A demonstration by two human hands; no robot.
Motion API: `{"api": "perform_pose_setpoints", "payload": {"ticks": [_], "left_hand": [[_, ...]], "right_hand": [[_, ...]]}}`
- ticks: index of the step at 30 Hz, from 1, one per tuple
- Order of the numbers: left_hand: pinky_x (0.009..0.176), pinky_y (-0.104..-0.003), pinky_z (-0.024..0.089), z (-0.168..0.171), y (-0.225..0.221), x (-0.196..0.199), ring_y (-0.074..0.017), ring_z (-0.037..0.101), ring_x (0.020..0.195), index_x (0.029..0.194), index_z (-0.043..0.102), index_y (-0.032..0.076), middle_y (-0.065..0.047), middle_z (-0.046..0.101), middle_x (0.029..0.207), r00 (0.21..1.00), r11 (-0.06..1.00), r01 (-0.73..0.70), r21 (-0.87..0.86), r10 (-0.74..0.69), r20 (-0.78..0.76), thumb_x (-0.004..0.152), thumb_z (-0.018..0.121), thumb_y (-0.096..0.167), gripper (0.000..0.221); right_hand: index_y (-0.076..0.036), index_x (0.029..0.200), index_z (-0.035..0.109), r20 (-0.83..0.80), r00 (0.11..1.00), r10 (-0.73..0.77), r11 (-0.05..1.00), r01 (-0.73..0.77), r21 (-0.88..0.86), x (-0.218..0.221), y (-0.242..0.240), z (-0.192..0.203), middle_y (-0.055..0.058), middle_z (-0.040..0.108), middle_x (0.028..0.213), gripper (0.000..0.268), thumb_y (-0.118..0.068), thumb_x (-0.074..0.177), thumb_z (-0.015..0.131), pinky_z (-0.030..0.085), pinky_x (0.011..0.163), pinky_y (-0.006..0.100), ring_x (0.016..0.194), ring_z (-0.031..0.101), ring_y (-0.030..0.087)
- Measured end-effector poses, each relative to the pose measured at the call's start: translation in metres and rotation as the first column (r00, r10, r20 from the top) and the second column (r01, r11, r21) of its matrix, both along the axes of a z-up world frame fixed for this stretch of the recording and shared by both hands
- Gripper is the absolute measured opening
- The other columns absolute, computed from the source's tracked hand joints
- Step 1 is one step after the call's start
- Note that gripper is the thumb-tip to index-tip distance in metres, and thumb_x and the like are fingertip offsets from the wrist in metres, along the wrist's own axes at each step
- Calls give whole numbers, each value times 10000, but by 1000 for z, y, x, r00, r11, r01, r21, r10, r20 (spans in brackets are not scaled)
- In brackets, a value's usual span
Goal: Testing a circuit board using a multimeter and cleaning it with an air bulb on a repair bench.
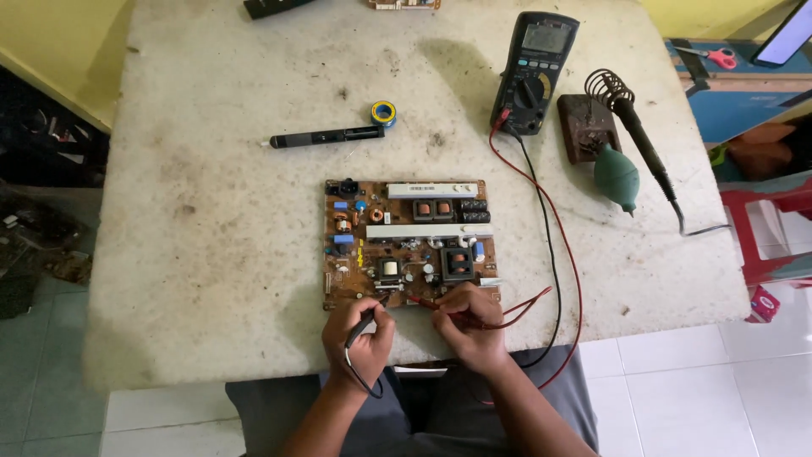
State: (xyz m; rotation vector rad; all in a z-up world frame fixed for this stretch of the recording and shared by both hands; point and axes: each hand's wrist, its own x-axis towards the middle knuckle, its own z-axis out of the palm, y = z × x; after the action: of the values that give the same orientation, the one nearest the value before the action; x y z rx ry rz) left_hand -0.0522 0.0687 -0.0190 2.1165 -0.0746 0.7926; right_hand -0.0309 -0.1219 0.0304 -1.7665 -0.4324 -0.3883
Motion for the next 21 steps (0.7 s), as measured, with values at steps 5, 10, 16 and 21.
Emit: {"api": "perform_pose_setpoints", "payload": {"ticks": [5, 10, 16, 21], "left_hand": [[570, -351, 511, 3, 1, 0, -215, 639, 639, 913, 693, 70, -74, 652, 752, 1000, 1000, 24, -20, -24, 8, 924, 640, 108, 66], [579, -369, 524, -2, 0, -1, -221, 652, 646, 905, 712, 80, -68, 667, 756, 999, 999, 19, -45, -20, -39, 928, 638, 139, 97], [595, -383, 537, -5, 0, -2, -231, 666, 676, 939, 712, 94, -66, 680, 792, 999, 999, 5, -43, -7, -43, 921, 655, 135, 72], [594, -359, 529, -2, 0, -1, -214, 654, 668, 930, 700, 87, -63, 670, 776, 1000, 999, 16, -34, -16, -9, 923, 660, 115, 49]], "right_hand": [[-71, 768, 614, 18, 1000, 3, 1000, -3, -6, 1, 1, 4, 74, 660, 779, 159, 20, 810, 737, 509, 622, 302, 695, 649, 189], [-75, 771, 611, 30, 1000, 4, 1000, -4, 6, 2, 1, 2, 75, 664, 778, 164, 24, 807, 736, 507, 610, 301, 679, 647, 182], [-67, 767, 613, 35, 999, 12, 1000, -12, 2, 2, 1, 2, 90, 668, 788, 162, 32, 811, 734, 512, 613, 301, 694, 654, 195], [-75, 781, 619, 40, 999, 7, 1000, -6, -10, 2, 2, 2, 79, 668, 786, 155, 16, 816, 739, 514, 612, 297, 693, 654, 184]]}}
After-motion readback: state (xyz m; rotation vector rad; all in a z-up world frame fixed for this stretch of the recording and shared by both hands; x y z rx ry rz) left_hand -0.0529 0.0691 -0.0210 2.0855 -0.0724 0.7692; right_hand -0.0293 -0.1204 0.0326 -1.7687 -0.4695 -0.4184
